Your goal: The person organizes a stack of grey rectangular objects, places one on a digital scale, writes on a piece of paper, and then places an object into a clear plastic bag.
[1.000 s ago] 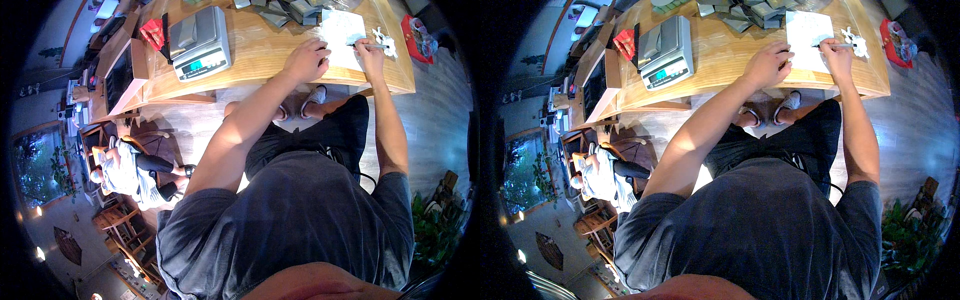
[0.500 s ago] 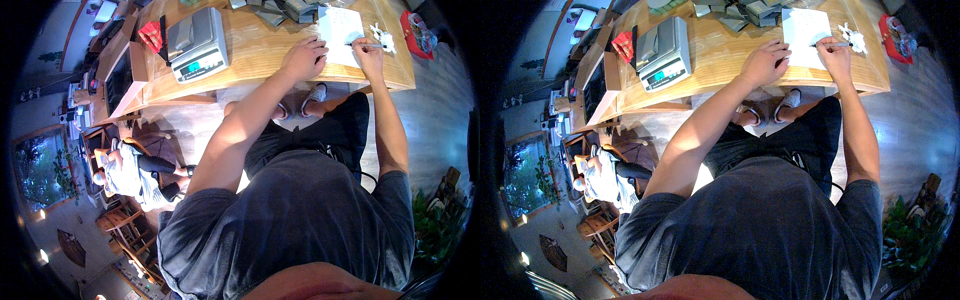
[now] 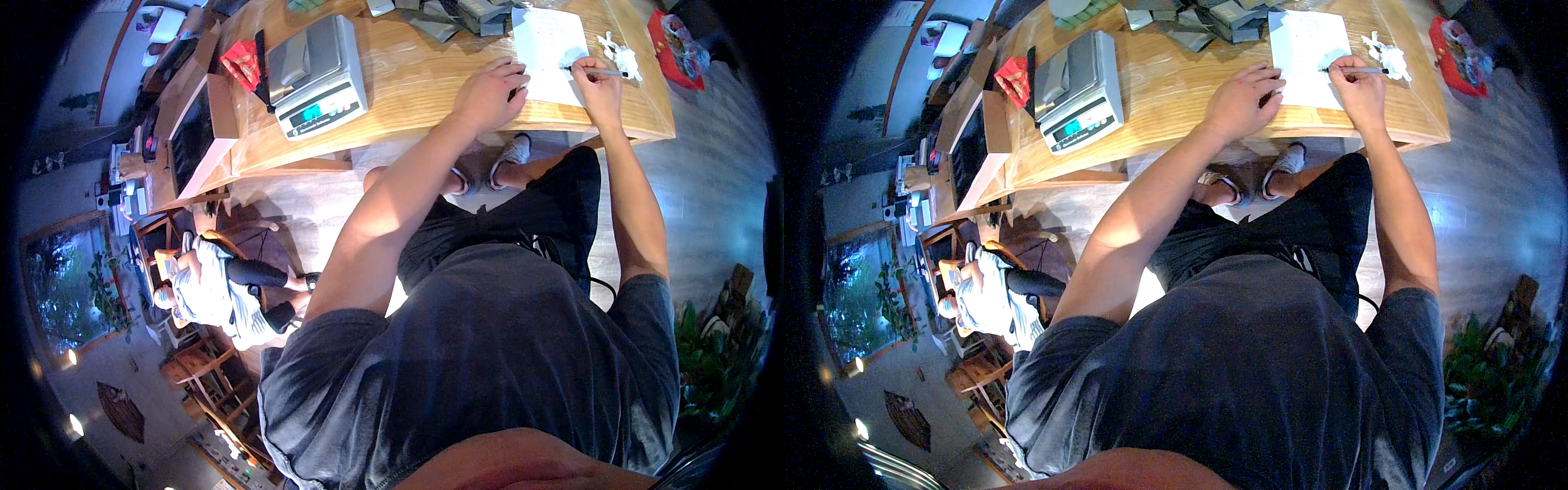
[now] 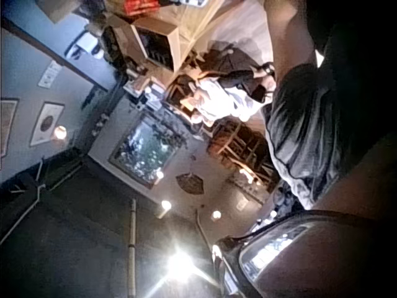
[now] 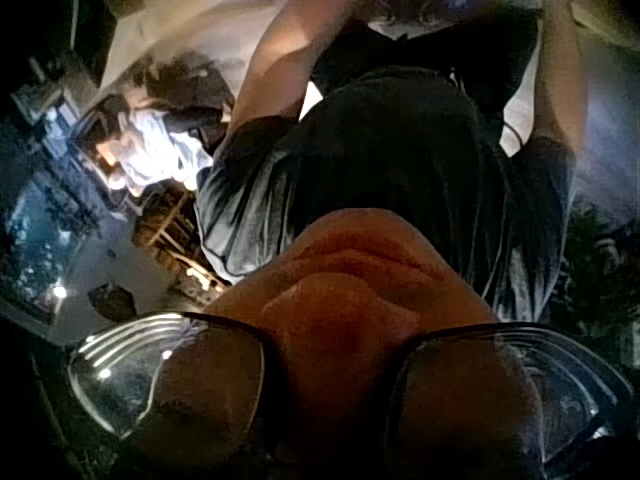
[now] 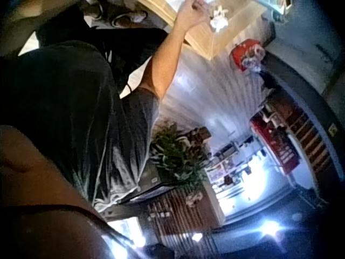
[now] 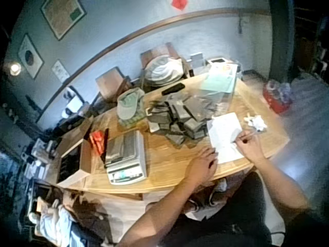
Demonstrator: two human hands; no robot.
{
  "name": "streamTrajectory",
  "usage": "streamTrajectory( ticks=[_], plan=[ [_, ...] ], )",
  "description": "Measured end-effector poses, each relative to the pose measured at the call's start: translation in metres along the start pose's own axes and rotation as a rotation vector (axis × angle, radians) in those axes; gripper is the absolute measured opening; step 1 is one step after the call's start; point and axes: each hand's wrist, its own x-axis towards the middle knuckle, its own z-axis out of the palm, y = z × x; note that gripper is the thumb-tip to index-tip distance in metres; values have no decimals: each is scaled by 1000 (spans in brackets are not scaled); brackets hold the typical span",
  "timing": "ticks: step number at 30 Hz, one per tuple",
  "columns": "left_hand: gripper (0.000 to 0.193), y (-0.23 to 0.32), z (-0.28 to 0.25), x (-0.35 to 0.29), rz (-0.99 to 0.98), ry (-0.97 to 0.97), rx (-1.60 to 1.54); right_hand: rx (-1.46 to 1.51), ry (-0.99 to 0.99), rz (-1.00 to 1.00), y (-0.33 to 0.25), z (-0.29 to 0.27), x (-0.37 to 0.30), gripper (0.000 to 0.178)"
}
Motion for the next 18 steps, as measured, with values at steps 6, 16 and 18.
streamTrajectory(
  ticks=[6, 16, 18],
  plan=[
    [33, 1, 2, 2, 17, 21, -16, -102, 36, -28, 6, 1, 0, 25],
    [30, 2, 2, 2, 28, 34, -34, -37, -69, 6, -16, -5, -6, 19],
    [30, 2, 1, 2, 29, 42, -34, 12, -95, 4, -16, -3, -6, 20]
  ],
)
